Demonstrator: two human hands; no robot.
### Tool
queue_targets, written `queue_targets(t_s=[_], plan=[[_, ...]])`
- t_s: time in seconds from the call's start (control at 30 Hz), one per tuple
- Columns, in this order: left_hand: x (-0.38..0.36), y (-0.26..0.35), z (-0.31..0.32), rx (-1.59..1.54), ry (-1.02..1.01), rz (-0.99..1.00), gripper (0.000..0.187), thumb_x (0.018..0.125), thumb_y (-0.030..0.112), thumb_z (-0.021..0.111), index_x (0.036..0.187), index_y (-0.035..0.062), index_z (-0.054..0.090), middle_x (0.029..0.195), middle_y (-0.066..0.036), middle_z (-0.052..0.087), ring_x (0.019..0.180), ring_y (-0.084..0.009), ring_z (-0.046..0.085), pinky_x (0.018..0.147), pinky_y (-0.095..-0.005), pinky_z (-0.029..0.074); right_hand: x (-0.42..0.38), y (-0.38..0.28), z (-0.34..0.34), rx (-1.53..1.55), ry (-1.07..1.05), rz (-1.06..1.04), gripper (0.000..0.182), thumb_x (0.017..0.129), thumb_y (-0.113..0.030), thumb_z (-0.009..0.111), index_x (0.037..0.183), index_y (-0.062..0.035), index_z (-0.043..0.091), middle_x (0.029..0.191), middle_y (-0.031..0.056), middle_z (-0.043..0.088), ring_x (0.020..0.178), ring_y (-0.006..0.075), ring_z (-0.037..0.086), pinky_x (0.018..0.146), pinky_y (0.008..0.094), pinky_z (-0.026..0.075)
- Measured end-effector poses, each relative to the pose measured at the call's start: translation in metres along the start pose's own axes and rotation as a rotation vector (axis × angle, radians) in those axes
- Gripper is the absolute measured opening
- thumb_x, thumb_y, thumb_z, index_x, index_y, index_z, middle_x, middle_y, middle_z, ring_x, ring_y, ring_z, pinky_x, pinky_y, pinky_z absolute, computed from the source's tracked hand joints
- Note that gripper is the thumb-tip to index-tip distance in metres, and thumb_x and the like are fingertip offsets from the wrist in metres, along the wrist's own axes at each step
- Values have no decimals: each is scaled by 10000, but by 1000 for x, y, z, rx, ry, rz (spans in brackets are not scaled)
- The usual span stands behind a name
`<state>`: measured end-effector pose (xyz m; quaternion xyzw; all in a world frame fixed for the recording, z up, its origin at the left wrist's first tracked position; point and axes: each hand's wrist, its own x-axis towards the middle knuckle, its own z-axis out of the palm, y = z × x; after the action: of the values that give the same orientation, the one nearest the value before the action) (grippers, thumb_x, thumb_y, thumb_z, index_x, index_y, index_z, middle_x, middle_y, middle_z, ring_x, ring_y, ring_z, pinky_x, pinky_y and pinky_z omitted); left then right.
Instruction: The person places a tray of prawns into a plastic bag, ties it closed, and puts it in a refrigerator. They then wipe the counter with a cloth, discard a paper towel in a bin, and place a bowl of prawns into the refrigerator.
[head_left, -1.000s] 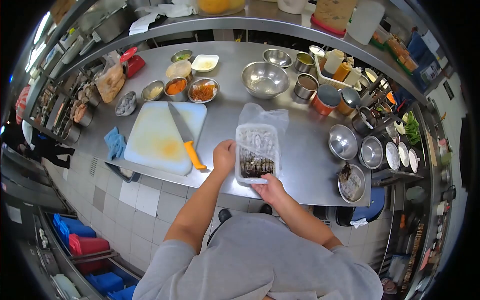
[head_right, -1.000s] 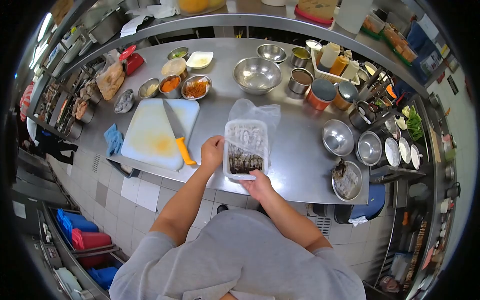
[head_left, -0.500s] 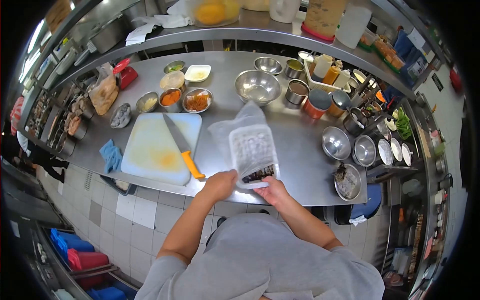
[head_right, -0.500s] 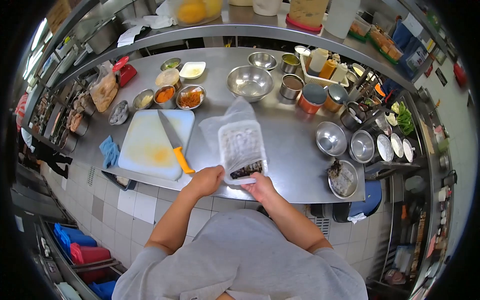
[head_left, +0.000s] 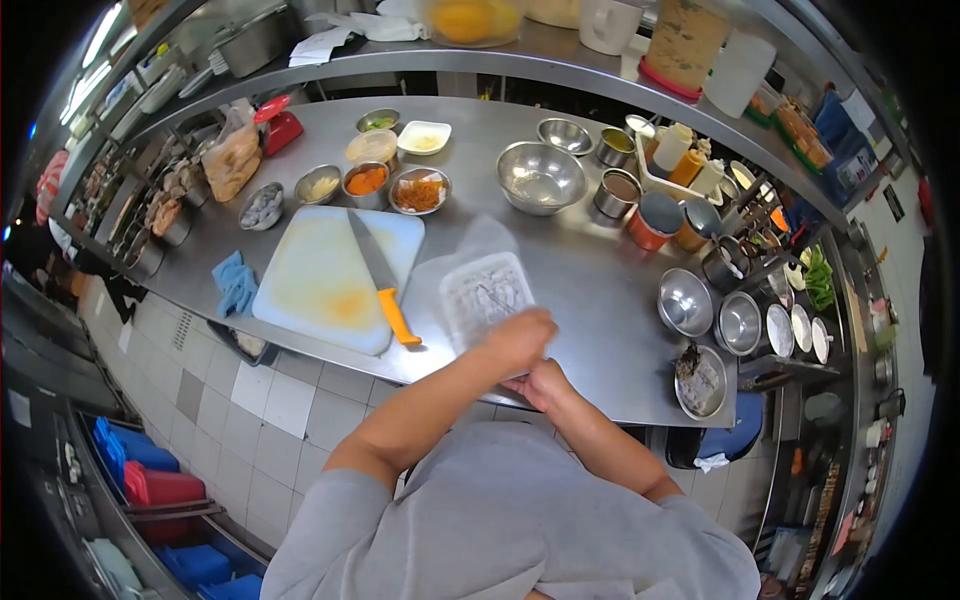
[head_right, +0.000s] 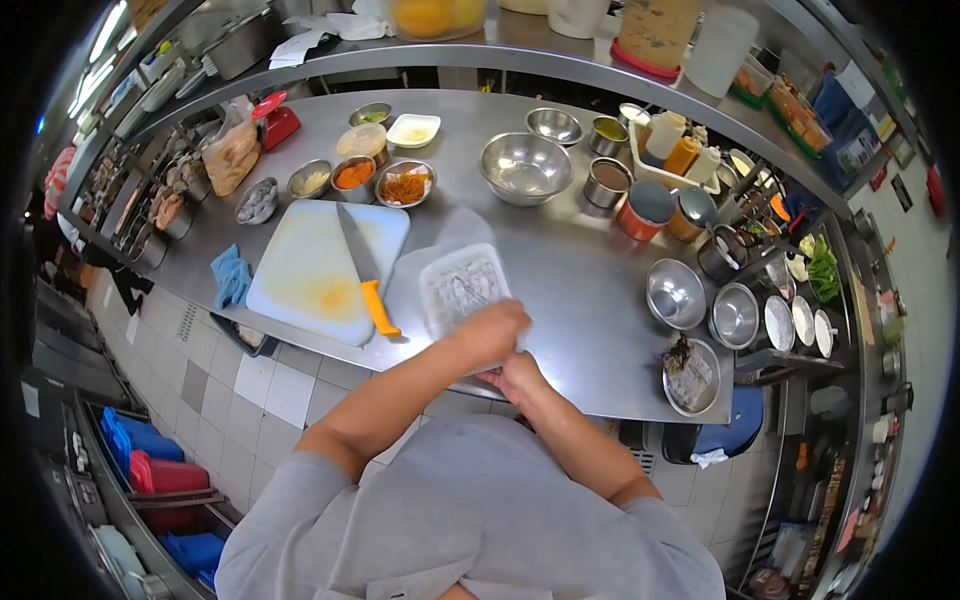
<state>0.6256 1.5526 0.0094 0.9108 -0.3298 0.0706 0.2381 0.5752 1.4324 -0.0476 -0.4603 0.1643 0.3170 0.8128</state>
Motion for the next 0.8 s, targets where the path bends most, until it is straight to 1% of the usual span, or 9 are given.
queue_targets(t_s=[0.1, 0.17, 0.3, 0.4, 0.47, 0.57, 0.7, 0.77, 0.8], plan=[[-10, 34, 5, 40, -291, 118, 272, 784, 99, 671, 1045, 41, 720, 1011, -143, 652, 1025, -334, 620, 901, -420, 518, 8, -1, -7, 51, -27, -5, 360, 1032, -231, 547, 1329, -29, 525, 1236, 111, 645, 1119, 256, 662, 953, 449, 567], [-27, 30, 1, -380, 60, -43, 318, 837, 130, 715, 1145, 54, 697, 1058, -164, 658, 1072, -342, 610, 930, -408, 516, 9, -5, -12, 105, -41, -13, 330, 1044, -230, 527, 1322, -52, 542, 1236, 101, 648, 1115, 242, 667, 929, 427, 585], [-77, 2, -38, -87, 465, -42, 387, 882, 173, 746, 1247, 78, 657, 1101, -167, 655, 1125, -325, 601, 906, -412, 532, 0, -22, -2, 167, 6, -31, 304, 1069, -207, 422, 1329, -98, 535, 1205, 118, 661, 992, 236, 702, 804, 372, 616], [-119, -42, 21, -179, 630, -445, 606, 809, 293, 830, 1291, 0, 608, 1104, -157, 677, 1080, -325, 637, 957, -418, 498, 24, -16, -28, 173, 43, 55, 303, 1043, -126, 406, 1309, -35, 518, 1187, 169, 647, 1019, 293, 689, 822, 396, 620], [-128, -62, 46, -1037, 358, -766, 483, 838, 287, 819, 1183, -12, 661, 981, -138, 708, 902, -268, 679, 822, -375, 535, 30, -17, -28, 217, 73, 74, 294, 1038, -117, 407, 1295, -23, 517, 1174, 172, 641, 1014, 294, 683, 825, 399, 619], [-121, -68, 49, -922, 313, -722, 223, 925, 221, 753, 1023, 24, 724, 847, -42, 695, 751, -109, 614, 697, -322, 506, 30, -26, -23, 286, 130, 92, 271, 1029, -93, 408, 1263, -13, 518, 1158, 165, 623, 987, 289, 671, 839, 407, 617], [-123, -38, 21, -578, 158, -769, 170, 930, 178, 721, 907, 10, 732, 842, -67, 699, 739, -128, 626, 690, -339, 508, 46, -24, -24, 417, 63, -18, 245, 1023, -81, 436, 1225, 31, 520, 1110, 166, 629, 982, 286, 689, 850, 377, 627], [-142, -30, 30, -196, 163, -397, 121, 907, 122, 705, 928, 6, 730, 855, -97, 704, 723, -168, 643, 697, -341, 519, 56, -13, -31, 468, -2, -104, 243, 1022, -83, 453, 1228, 25, 523, 1109, 155, 627, 990, 290, 687, 852, 379, 626], [-147, -36, 29, -271, 262, -437, 134, 869, 89, 705, 962, -7, 722, 826, -116, 695, 740, -210, 660, 713, -348, 534, 62, -8, -31, 451, 62, -113, 238, 1031, -114, 480, 1217, 22, 536, 1103, 151, 635, 972, 284, 689, 833, 372, 623]])
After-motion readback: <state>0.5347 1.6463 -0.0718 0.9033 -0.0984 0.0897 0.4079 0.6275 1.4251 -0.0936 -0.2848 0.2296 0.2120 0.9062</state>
